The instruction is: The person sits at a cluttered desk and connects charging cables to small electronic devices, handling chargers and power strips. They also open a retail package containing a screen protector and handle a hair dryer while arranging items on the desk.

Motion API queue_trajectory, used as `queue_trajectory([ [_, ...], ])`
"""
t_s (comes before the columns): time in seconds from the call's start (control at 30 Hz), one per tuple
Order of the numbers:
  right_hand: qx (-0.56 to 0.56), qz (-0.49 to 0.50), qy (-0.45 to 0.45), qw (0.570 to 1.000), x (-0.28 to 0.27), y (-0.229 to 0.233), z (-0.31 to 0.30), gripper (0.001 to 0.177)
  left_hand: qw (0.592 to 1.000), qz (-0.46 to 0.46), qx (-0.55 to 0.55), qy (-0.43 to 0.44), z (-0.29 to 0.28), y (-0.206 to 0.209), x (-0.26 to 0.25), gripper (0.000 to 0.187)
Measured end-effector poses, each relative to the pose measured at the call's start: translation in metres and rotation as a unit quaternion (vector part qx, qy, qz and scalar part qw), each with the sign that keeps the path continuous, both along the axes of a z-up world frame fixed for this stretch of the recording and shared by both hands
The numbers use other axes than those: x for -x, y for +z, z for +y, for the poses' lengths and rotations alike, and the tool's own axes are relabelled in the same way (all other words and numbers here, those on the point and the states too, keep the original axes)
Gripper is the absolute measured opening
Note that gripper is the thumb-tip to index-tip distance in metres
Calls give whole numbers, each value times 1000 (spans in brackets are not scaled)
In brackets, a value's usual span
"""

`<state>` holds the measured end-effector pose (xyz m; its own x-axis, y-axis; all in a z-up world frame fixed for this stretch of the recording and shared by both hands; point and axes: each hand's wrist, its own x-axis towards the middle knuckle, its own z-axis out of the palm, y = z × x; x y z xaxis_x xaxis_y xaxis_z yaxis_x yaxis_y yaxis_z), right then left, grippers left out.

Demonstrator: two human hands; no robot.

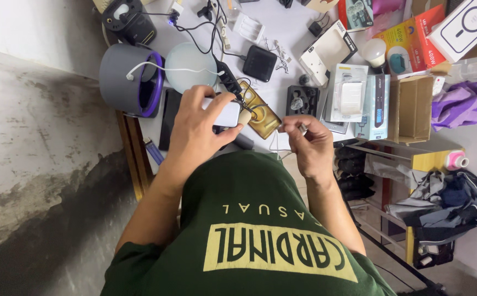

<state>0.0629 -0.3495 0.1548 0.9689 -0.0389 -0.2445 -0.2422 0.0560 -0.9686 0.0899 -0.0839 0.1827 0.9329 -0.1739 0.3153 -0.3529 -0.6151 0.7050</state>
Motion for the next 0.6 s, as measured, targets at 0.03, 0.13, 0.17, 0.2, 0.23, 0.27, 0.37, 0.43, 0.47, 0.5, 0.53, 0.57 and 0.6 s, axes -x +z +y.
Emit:
queue_trajectory([
  [0.03, -15, 9, 8, 1000, 2, -1, -1, 13, 1000, 2, 8, -3, 0, 1, 1, 60],
  [0.13, -15, 3, 50, 999, 3, -3, -1, 14, 999, 6, 36, -20, -4, 1, 2, 64],
  [0.17, 16, -20, 75, 997, 4, -5, 0, 12, 998, 9, 49, -33, -9, 0, 2, 65],
  [0.2, 47, -42, 99, 993, 4, -5, 1, 11, 997, 12, 62, -46, -13, -1, 2, 67],
  [0.23, 32, -40, 101, 994, 4, -5, 3, 17, 996, 17, 69, -56, -18, -2, 3, 68],
  [0.27, 17, -38, 104, 994, 5, -5, 5, 23, 995, 21, 77, -67, -23, -3, 3, 69],
  [0.37, 35, -5, 98, 995, 5, 0, 12, 23, 989, 27, 98, -104, -30, -8, 2, 70],
  [0.43, 64, 33, 86, 994, 3, 3, 14, 19, 987, 28, 100, -124, -34, -12, 3, 70],
  [0.47, 76, 54, 80, 992, 1, 4, 16, 17, 986, 27, 96, -131, -36, -14, 3, 71],
  [0.5, 87, 75, 73, 991, -1, 5, 17, 16, 986, 25, 91, -138, -38, -14, 3, 71],
  [0.53, 87, 66, 72, 991, -2, 6, 16, 14, 985, 27, 93, -140, -40, -14, 2, 71],
  [0.57, 87, 56, 71, 992, -2, 7, 16, 13, 985, 27, 96, -143, -40, -15, 1, 72],
  [0.6, 87, 46, 71, 993, -3, 7, 15, 13, 984, 28, 98, -145, -41, -15, 0, 72],
])
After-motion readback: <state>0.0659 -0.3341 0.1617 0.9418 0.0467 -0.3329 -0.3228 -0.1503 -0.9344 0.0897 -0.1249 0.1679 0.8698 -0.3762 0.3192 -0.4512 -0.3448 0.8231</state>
